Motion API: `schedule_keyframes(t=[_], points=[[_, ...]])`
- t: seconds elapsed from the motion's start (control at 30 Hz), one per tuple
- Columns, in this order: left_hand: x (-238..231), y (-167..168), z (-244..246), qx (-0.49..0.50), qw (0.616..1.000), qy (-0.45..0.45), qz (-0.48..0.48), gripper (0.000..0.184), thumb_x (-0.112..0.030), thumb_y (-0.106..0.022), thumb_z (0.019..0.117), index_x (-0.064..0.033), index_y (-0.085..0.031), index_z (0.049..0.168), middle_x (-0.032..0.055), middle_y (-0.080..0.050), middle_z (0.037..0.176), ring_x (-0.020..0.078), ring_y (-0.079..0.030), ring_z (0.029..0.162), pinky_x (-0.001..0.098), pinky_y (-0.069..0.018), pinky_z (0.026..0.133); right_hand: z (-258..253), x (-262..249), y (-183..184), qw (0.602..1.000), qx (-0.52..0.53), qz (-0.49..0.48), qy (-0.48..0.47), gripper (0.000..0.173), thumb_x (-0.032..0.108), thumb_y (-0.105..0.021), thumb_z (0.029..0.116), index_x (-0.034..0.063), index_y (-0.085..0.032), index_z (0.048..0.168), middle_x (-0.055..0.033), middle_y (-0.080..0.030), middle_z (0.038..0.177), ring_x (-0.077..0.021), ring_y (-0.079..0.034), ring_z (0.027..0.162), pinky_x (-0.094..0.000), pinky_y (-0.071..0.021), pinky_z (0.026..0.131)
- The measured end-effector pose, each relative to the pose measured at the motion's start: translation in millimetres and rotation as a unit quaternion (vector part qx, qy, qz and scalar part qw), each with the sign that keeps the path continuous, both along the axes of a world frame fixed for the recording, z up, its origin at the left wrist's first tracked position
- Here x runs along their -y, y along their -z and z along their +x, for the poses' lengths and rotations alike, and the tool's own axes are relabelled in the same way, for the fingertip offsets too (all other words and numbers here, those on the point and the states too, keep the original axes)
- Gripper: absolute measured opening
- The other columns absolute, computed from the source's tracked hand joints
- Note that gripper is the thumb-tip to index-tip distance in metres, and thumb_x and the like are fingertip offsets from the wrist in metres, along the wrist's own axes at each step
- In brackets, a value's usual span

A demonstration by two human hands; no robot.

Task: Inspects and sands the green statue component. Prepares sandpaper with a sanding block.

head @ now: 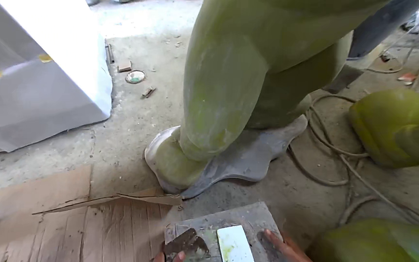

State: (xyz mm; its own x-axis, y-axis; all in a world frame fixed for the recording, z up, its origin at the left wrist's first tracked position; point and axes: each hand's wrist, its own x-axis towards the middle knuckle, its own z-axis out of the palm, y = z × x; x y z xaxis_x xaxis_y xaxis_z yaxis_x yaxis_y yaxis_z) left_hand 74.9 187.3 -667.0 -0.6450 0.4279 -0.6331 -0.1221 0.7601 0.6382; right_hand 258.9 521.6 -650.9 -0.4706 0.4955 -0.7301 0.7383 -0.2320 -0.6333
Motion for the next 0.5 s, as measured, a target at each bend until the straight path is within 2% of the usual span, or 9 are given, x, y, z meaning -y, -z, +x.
schedule_keyframes(t=[0.07,0.1,0.13,0.17,0.2,0.27,0.33,0.4,0.5], points=[[-14,4,-3,0.016,0.996,0.079,-0.043,0.09,-0.066,-0.061,0.0917,0.0055,-0.048,0.145,0.0288,-0.066,0.124,0.0422,-0.063,0.121,0.0617,-0.0457,0.106,24,5,6,0.992,0.008,0.124,-0.013,0.077,0.043,-0.064,0.0981,0.0019,-0.036,0.156,-0.0206,-0.051,0.15,-0.0279,-0.052,0.137,-0.0477,-0.0433,0.115],[-18,4,-5,0.015,0.993,0.107,-0.052,0.089,-0.067,-0.061,0.0914,0.0043,-0.05,0.144,0.0285,-0.067,0.121,0.0436,-0.064,0.118,0.0631,-0.0469,0.104,32,7,10,0.972,0.004,0.228,-0.054,0.086,0.044,-0.068,0.0956,-0.003,-0.032,0.158,-0.0253,-0.042,0.157,-0.0345,-0.043,0.145,-0.0512,-0.0357,0.12],[-18,6,-5,0.014,0.991,0.124,-0.051,0.086,-0.066,-0.06,0.0924,0.0015,-0.05,0.145,0.026,-0.069,0.12,0.0421,-0.066,0.115,0.0625,-0.0483,0.102,36,11,12,0.934,-0.013,0.342,-0.102,0.089,0.045,-0.07,0.0925,-0.0076,-0.035,0.155,-0.0299,-0.037,0.159,-0.0427,-0.038,0.148,-0.0568,-0.0321,0.121],[-15,8,-4,0.008,0.991,0.125,-0.042,0.084,-0.065,-0.059,0.0935,-0.0002,-0.049,0.146,0.0234,-0.069,0.121,0.0398,-0.067,0.114,0.0612,-0.0496,0.101,36,17,10,0.89,-0.047,0.431,-0.143,0.084,0.044,-0.07,0.0914,-0.0091,-0.044,0.15,-0.0324,-0.041,0.156,-0.0482,-0.04,0.145,-0.0614,-0.0334,0.119],[-12,10,-3,-0.006,0.994,0.11,-0.023,0.083,-0.062,-0.06,0.0947,-0.001,-0.046,0.149,0.0217,-0.069,0.124,0.0382,-0.067,0.115,0.0602,-0.0501,0.102,29,25,4,0.853,-0.091,0.48,-0.183,0.073,0.042,-0.07,0.0924,-0.0077,-0.053,0.143,-0.0316,-0.049,0.15,-0.0488,-0.046,0.141,-0.0626,-0.0373,0.115],[-3,12,2,-0.051,0.997,0.058,0.018,0.08,-0.055,-0.063,0.0958,-0.0037,-0.041,0.154,0.0177,-0.064,0.135,0.0333,-0.067,0.117,0.0562,-0.0523,0.102,13,46,-11,0.815,-0.169,0.475,-0.286,0.052,0.035,-0.072,0.0941,0.0001,-0.066,0.132,-0.0222,-0.064,0.136,-0.0407,-0.057,0.132,-0.0576,-0.0465,0.11],[4,12,7,-0.127,0.989,0.049,0.048,0.078,-0.051,-0.065,0.0947,-0.0046,-0.041,0.154,0.0162,-0.059,0.143,0.03,-0.066,0.118,0.0526,-0.0557,0.098,1,65,-8,0.765,-0.23,0.453,-0.396,0.044,0.035,-0.073,0.094,0.0114,-0.069,0.131,-0.0108,-0.068,0.134,-0.0341,-0.058,0.133,-0.0563,-0.0476,0.108],[8,9,10,-0.237,0.962,0.11,0.082,0.077,-0.051,-0.068,0.0937,-0.0009,-0.047,0.149,0.0205,-0.055,0.146,0.0341,-0.063,0.124,0.0551,-0.0557,0.096,-1,75,5,0.71,-0.245,0.473,-0.46,0.048,0.042,-0.07,0.0946,0.0209,-0.064,0.137,-0.0053,-0.064,0.141,-0.031,-0.052,0.139,-0.0576,-0.0429,0.112],[12,17,15,-0.392,0.879,0.234,0.135,0.066,-0.056,-0.065,0.0941,-0.007,-0.06,0.139,0.0189,-0.058,0.143,0.0336,-0.056,0.134,0.0499,-0.0508,0.105,6,74,15,0.687,-0.233,0.502,-0.47,0.052,0.05,-0.068,0.0942,0.0209,-0.064,0.138,-0.0057,-0.063,0.142,-0.0325,-0.051,0.14,-0.0588,-0.0419,0.112]])
